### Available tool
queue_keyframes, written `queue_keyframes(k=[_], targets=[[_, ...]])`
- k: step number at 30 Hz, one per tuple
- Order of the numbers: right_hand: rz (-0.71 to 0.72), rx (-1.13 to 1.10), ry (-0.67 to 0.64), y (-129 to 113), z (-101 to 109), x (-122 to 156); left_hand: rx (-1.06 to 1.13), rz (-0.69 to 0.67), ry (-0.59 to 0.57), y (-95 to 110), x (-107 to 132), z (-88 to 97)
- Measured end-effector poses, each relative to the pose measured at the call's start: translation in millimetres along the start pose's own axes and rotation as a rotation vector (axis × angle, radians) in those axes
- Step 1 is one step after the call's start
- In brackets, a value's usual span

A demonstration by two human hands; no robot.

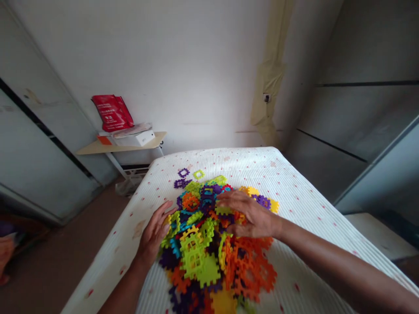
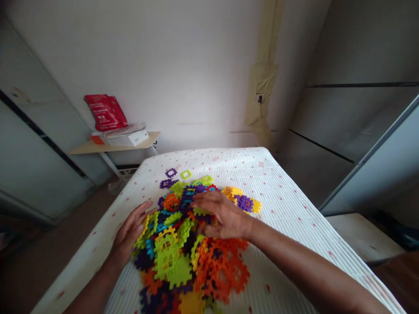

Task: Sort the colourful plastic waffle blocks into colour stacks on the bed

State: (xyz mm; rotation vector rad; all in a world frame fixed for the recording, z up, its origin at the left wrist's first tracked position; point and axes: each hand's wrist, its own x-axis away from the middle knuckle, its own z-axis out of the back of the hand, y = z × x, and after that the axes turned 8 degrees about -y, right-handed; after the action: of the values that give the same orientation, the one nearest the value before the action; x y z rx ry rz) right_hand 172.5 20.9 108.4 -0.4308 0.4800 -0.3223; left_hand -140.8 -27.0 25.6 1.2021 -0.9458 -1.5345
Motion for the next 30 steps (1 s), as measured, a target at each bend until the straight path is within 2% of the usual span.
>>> queue_keyframes(k=[2,6,9,12,16,22,26,30], targets=[[0.004,0.036,-0.025,-19.6,-10.7,24.2,-0.087,-0.036,-0.018,-3.2,6.7,0.3],[0.086,0.191,-0.217,-56.0,-32.8,62.0,-0.342,-0.103,-0.045,-7.8,14.4,-0.3],[0.178,0.352,-0.243,-73.0,-44.5,73.3,-0.469,-0.153,-0.038,-8.6,14.7,-2.3],[0.246,0.484,-0.249,-78.0,-53.0,74.4,-0.552,-0.182,-0.01,-8.4,13.0,-4.4],[0.308,0.599,-0.247,-70.6,-66.0,75.2,-0.667,-0.178,0.082,-8.9,11.0,-5.7],[0.209,0.692,-0.06,-44.4,-85.8,81.0,-0.827,-0.17,0.202,-19.6,7.2,-1.3],[0.079,0.757,0.014,-23.3,-85.6,82.3,-0.887,-0.035,0.226,-31.6,4.1,2.8],[0.054,0.776,0.001,-3.9,-80.5,77.6,-0.815,0.068,0.193,-35.4,2.4,2.6]])
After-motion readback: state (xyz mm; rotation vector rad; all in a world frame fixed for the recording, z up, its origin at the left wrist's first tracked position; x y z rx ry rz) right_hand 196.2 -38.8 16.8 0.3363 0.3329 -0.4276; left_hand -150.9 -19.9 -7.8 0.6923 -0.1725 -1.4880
